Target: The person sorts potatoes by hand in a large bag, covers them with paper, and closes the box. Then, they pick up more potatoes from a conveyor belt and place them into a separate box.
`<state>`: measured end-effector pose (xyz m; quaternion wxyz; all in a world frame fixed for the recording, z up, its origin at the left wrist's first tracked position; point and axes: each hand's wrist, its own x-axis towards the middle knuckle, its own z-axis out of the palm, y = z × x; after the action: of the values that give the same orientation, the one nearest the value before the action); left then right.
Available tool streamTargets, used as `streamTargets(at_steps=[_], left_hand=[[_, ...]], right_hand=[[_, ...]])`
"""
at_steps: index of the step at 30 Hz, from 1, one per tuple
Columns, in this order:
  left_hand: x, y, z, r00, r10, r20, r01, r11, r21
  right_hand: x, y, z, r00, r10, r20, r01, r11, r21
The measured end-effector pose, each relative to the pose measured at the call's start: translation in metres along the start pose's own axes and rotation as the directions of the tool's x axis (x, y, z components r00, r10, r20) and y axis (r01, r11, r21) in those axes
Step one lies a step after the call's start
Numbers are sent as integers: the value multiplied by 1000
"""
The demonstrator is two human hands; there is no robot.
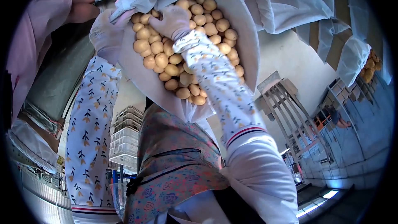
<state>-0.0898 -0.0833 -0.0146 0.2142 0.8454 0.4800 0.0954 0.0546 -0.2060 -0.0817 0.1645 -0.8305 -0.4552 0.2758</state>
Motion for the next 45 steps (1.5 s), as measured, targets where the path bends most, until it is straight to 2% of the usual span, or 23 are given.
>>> streamTargets(at_steps=[2,3,4,8,11,12,14,16,17,18,22,24,25,26,29,31,34,37,40,41,42,44,45], left_hand=[[1,5,-7,998,-15,54,15,1000,-4],[1,4,-7,999,-4,48,4,1000,-8],[1,2,-5,999,3,44,-3,1000,-11],[0,-2,-2,999,19,39,-19,1000,5],[2,2,-7,997,-12,72,13,1000,-15],[2,3,-8,997,-19,78,22,999,-29],[3,1,-6,999,-7,49,8,999,-31],[-1,-4,1,999,35,-13,-35,999,-7],[-1,-3,1,1000,6,16,-5,1000,-25],[1,-2,-1,999,-20,44,22,999,-42],[0,7,-6,995,-83,60,90,987,-136],[0,-3,-1,1000,-21,22,23,998,-64],[0,-6,1,1000,14,7,-14,1000,-26],[0,-2,-2,998,-29,50,31,999,-31],[3,11,-12,977,-134,166,147,986,-72],[4,6,-11,960,-180,214,212,968,-136],[2,-1,-4,991,-85,104,93,992,-84],[0,-2,-3,995,-56,82,60,997,-39],[1,-3,-4,991,-84,106,77,995,66],[1,-6,-2,993,-69,99,63,996,61],[1,-10,0,994,-51,93,46,997,55],[2,-9,1,995,-37,94,33,999,42],[3,-7,0,994,-45,102,41,998,38]], right_hand=[[-22,-3,4,978,200,62,-209,917,341],[-41,-2,7,1000,4,17,-6,990,142],[-56,-2,8,999,15,-34,-11,993,116],[-97,-18,-41,999,-49,-22,52,983,176],[-140,13,-38,965,-256,-63,263,954,141],[-164,9,-43,972,-209,-106,225,959,173],[-195,14,-59,970,-236,53,229,967,116],[-208,21,-71,981,-133,139,103,973,206],[-210,25,-77,980,-80,180,36,971,237],[-199,24,-86,988,8,155,-39,980,193],[-91,51,-77,983,-160,-85,161,987,1],[-33,66,-54,979,-162,-121,141,975,-170],[-11,69,-45,999,-6,35,14,968,-252],[4,66,-38,970,166,175,-97,933,-347],[20,42,-29,917,345,201,-195,827,-527],[27,38,-50,891,338,305,-133,835,-534],[42,55,-50,847,333,414,-102,867,-488],[55,73,-51,805,232,547,48,892,-449],[42,67,-59,798,206,566,87,891,-446],[38,65,-51,802,242,546,5,912,-410],[34,62,-45,743,320,588,-142,934,-328],[9,61,-40,765,331,553,-242,943,-229],[-8,59,-49,795,279,538,-265,958,-106]])
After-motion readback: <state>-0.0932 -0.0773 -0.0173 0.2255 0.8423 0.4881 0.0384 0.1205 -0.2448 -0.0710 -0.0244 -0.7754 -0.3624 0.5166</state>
